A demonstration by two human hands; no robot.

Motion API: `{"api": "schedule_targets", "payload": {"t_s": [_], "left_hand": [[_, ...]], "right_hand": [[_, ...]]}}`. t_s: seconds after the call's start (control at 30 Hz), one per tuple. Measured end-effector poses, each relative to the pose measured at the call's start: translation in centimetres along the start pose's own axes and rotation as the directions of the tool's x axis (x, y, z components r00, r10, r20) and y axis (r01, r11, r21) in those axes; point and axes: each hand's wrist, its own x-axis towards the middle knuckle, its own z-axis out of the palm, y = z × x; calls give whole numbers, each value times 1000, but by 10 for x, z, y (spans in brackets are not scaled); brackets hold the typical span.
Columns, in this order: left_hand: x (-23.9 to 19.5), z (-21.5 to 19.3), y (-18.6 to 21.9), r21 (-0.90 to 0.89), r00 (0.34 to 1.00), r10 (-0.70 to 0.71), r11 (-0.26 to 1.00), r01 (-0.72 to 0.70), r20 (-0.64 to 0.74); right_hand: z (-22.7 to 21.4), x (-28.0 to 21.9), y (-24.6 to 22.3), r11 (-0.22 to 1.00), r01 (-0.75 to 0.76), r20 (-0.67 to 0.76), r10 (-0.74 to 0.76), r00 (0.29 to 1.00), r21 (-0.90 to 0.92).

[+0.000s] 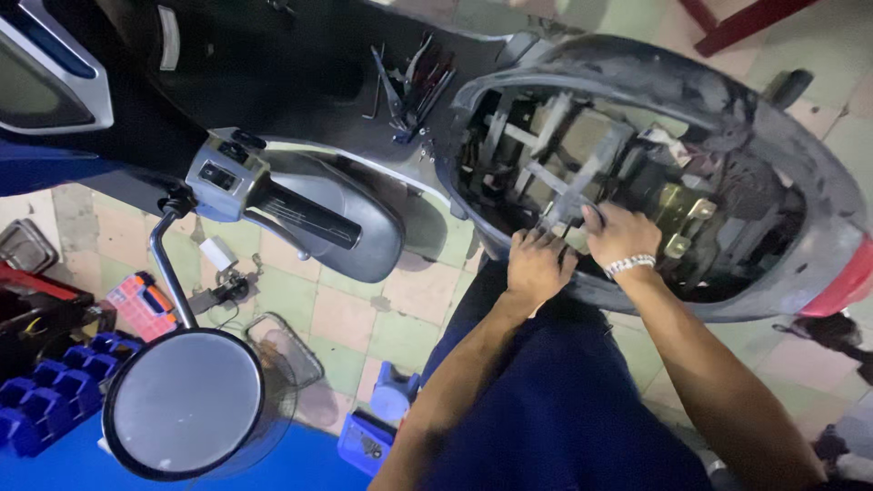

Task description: The person uses a cordless drill to remove screws from the rear license plate area of a scooter. They then remove the rear body panel, exposing the internal frame and wiring, and proceed to work on the electrical components inside.

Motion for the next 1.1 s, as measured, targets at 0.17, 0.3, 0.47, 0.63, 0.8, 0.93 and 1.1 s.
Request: {"api": "schedule_targets", "payload": {"t_s": [0.17,0.3,0.47,0.63,0.8,0.93,1.1], "left_hand": [[-5,-8,-9,-219,997,54,975,-42,48],[-26,-24,0,-450,998,23,892,-48,-62],[-17,-33,29,-683,924,-375,654,325,81],[-23,-102,56,-729,935,-353,633,260,28],[-77,-180,108,-424,974,-222,880,215,34],[-153,-182,125,-246,929,-370,899,362,14],[-241,-150,81,-424,775,-631,714,557,-44]], "right_hand": [[-40,-19,27,999,-41,28,42,999,-32],[-60,-23,48,990,-141,128,138,982,13],[-63,-19,90,978,-38,144,9,990,203],[-95,-42,79,728,-378,435,120,892,572],[-146,-125,39,818,-160,371,-69,926,552],[-147,-156,-2,873,177,281,-329,902,455],[-95,-160,-68,836,427,399,-542,739,344]]}}
